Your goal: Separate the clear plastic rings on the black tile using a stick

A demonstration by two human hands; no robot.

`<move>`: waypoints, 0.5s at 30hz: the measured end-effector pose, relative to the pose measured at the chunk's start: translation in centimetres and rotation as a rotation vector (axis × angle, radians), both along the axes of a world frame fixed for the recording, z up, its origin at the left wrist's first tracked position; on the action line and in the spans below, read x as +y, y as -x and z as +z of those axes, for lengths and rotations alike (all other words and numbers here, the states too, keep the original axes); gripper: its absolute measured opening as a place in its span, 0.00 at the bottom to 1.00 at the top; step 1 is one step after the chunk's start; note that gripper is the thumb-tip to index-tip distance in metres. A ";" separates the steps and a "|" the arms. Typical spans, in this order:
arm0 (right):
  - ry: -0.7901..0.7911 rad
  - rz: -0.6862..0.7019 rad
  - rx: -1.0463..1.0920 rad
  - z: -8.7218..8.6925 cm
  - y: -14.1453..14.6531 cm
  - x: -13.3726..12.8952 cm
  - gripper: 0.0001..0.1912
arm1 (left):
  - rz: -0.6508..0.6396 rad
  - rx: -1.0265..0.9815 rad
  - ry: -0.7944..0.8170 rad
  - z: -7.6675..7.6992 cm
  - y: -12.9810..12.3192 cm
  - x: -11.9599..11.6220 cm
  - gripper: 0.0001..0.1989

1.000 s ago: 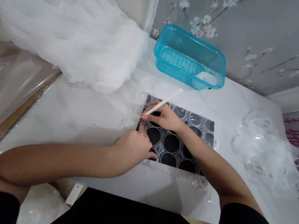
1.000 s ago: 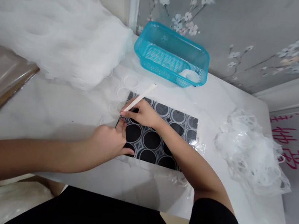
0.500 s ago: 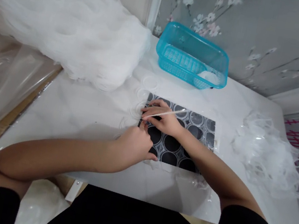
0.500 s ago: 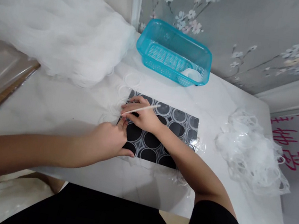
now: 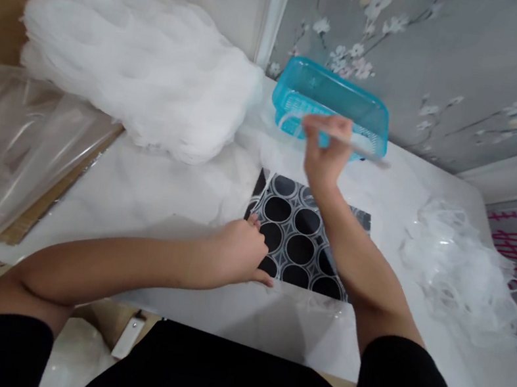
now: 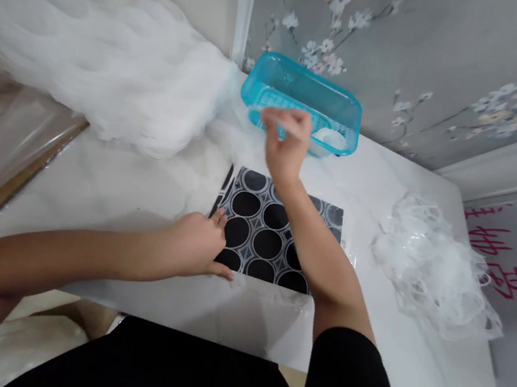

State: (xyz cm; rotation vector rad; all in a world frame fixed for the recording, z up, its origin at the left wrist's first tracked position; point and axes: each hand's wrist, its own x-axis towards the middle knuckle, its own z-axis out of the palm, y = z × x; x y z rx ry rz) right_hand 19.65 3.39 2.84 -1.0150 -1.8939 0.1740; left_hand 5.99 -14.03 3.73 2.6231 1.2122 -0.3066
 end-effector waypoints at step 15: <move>1.055 0.098 0.727 -1.7 -9.2 -13.9 0.10 | 0.176 -0.180 -0.086 3.3 0.5 1.4 0.27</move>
